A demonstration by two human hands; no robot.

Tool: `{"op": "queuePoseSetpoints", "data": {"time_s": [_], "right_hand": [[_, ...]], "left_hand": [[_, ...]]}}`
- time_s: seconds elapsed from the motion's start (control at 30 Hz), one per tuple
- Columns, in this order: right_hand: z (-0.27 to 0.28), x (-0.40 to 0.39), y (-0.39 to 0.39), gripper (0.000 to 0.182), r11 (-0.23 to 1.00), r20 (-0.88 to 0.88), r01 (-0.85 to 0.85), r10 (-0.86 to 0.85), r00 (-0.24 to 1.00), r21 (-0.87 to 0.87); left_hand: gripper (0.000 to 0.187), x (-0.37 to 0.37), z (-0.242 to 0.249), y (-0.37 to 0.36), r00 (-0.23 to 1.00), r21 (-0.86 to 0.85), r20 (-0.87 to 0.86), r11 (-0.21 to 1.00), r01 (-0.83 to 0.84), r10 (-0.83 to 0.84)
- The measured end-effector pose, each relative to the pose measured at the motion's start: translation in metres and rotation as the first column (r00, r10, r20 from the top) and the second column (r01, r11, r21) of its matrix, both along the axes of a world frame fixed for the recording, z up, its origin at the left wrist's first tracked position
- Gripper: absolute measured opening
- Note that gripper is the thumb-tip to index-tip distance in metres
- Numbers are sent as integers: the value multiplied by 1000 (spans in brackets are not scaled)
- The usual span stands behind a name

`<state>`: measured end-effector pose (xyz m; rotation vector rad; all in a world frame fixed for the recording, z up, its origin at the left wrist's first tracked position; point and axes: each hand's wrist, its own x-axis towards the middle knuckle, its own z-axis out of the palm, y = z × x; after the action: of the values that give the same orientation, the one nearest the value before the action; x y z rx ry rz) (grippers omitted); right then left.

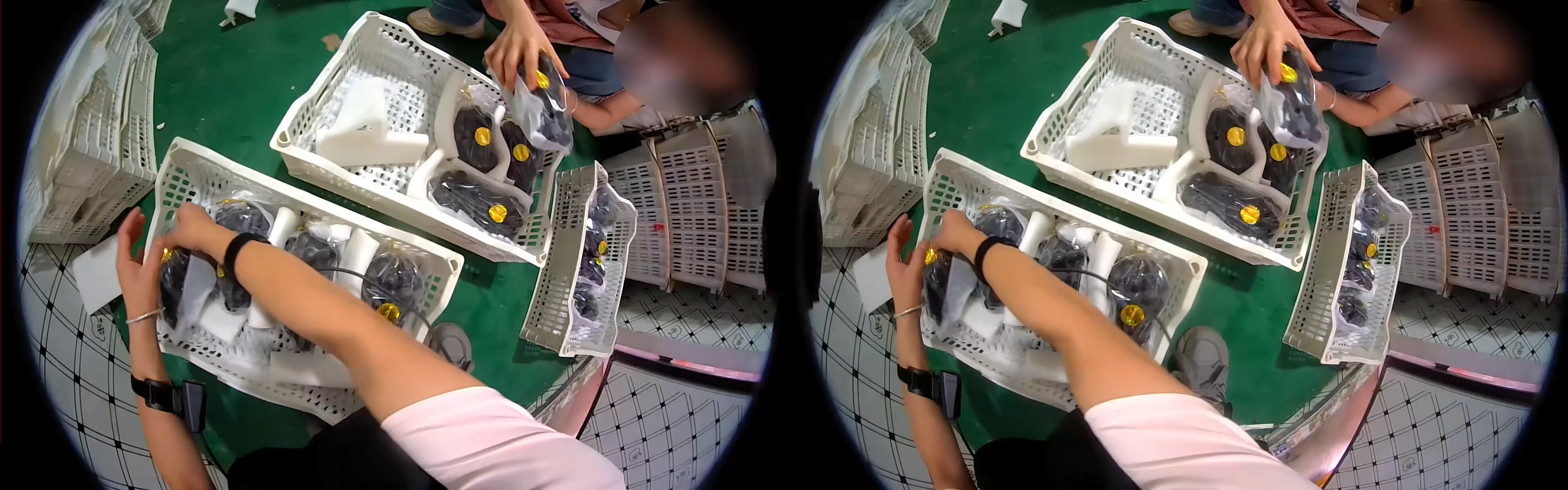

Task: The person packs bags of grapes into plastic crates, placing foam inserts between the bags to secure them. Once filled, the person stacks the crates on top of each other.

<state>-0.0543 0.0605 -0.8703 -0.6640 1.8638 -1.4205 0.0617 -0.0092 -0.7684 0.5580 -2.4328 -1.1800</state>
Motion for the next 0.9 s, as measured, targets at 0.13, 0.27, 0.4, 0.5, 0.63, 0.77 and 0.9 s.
{"op": "queuePoseSetpoints", "data": {"time_s": [0.13,0.27,0.4,0.5,0.63,0.77,0.9], "right_hand": [[2,-40,-10,35,978,-96,184,-175,980,101],[4,-42,0,32,957,-406,179,-73,911,229],[50,0,78,33,989,-641,89,8,767,119],[125,-20,213,30,960,-399,-176,251,882,216],[129,-75,417,34,839,-604,409,-125,787,358],[87,-96,542,24,622,-682,525,20,731,581],[71,-108,558,25,723,-628,372,109,771,582]], "left_hand": [[61,54,-69,-40,944,-219,311,975,-43,112],[62,63,-81,4,890,149,421,955,-257,174],[60,64,-151,6,969,12,181,984,-176,171],[62,70,-153,-10,942,151,284,962,-229,180],[61,96,-145,-56,932,73,340,984,-163,129],[55,89,-78,-55,935,120,323,974,-193,145],[44,37,30,14,921,144,381,989,28,-82]]}}
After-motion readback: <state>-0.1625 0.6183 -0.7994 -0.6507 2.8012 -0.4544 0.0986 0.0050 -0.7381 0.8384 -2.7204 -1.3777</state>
